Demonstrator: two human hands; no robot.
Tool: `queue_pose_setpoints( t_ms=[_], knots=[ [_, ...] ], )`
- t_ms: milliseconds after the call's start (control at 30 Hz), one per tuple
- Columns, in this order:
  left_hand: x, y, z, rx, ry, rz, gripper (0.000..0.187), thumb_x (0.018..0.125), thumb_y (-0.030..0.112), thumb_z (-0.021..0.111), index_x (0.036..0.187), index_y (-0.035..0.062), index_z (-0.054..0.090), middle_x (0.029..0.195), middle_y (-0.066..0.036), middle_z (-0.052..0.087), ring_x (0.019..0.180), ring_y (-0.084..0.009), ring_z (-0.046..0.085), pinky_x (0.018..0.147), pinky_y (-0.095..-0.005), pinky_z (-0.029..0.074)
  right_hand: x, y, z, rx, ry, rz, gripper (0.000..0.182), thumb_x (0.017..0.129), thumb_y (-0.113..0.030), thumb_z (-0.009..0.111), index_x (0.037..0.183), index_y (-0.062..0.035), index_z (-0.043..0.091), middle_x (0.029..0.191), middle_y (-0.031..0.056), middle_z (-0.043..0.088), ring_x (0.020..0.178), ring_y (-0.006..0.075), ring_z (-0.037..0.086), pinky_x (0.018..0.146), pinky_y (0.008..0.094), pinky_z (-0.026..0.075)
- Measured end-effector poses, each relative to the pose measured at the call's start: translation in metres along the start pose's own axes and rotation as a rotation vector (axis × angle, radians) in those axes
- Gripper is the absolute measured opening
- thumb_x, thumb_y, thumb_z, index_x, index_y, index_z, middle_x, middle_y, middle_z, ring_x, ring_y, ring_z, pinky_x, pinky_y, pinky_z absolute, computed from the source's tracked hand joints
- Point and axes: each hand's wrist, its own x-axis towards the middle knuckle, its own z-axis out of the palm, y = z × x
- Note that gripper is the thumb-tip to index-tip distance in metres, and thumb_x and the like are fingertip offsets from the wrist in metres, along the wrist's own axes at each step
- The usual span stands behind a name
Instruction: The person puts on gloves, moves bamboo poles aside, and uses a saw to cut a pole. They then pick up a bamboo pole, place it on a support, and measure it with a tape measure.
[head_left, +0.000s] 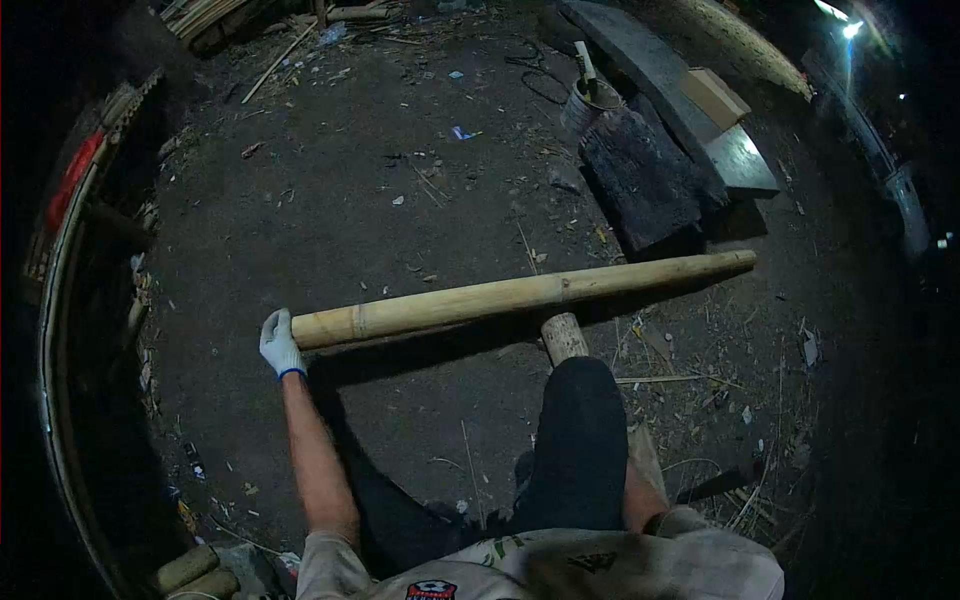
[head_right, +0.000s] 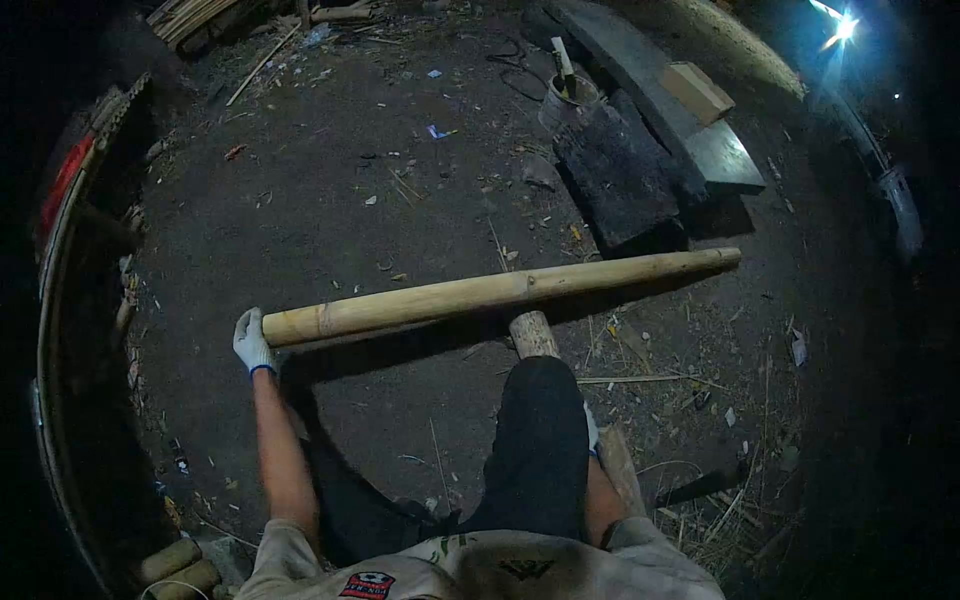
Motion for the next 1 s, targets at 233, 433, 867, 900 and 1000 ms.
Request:
queue_pose_setpoints(
  t_ms=[233,433,867,900,1000],
  knots=[
    [-0.018,0.028,0.001,0.07,0.019,0.012,0.026,0.083,0.015,0.076,0.104,0.0007,0.069,0.096,-0.007,0.068,0.087,-0.0173,0.062,0.078,-0.0317,0.051,-0.032,0.023,0.019,0.062,-0.067,-0.032,0.04,0.097,-0.036,0.043,0.115,-0.005,0.062,0.113,0.0254,0.063,0.105,0.0432,0.06,0.087,0.0491,0.046],
    [-0.011,-0.022,-0.004,0.15,0.01,-0.043,0.027,0.085,0.011,0.073,0.109,-0.0007,0.067,0.105,-0.01,0.068,0.093,-0.0209,0.063,0.085,-0.0348,0.051,-0.069,0.033,0.015,0.034,-0.123,0.119,0.046,0.098,-0.036,0.043,0.121,0.0002,0.059,0.119,0.0235,0.062,0.107,0.0391,0.06,0.09,0.0454,0.046],
    [-0.075,-0.039,0.018,1.083,-0.239,-0.127,0.05,0.075,0.04,0.073,0.117,0.0133,0.068,0.122,-0.023,0.06,0.112,-0.039,0.059,0.095,-0.0439,0.048,0.111,-0.22,-0.116,0.301,0.199,-0.456,0.054,0.082,-0.022,0.074,0.128,-0.0014,0.054,0.119,0.0171,0.062,0.109,0.0282,0.061,0.092,0.0356,0.048],
    [-0.095,-0.019,0.027,1.218,-0.235,-0.145,0.052,0.075,0.042,0.072,0.119,0.0147,0.067,0.128,-0.023,0.056,0.116,-0.0396,0.057,0.095,-0.0453,0.048,0.13,-0.238,-0.111,0.281,0.131,-0.563,0.055,0.081,-0.021,0.074,0.129,-0.0021,0.054,0.121,0.017,0.062,0.112,0.03,0.06,0.094,0.0365,0.048],
    [-0.133,0.002,0.047,1.438,-0.393,-0.001,0.066,0.074,0.051,0.073,0.13,0.0187,0.06,0.138,-0.022,0.045,0.129,-0.0422,0.042,0.105,-0.0545,0.037,0.163,-0.273,-0.069,-0.14,-0.159,-0.714,0.064,0.079,-0.038,0.072,0.133,-0.008,0.054,0.135,0.0177,0.054,0.124,0.032,0.052,0.104,0.0408,0.042]
  ],
)
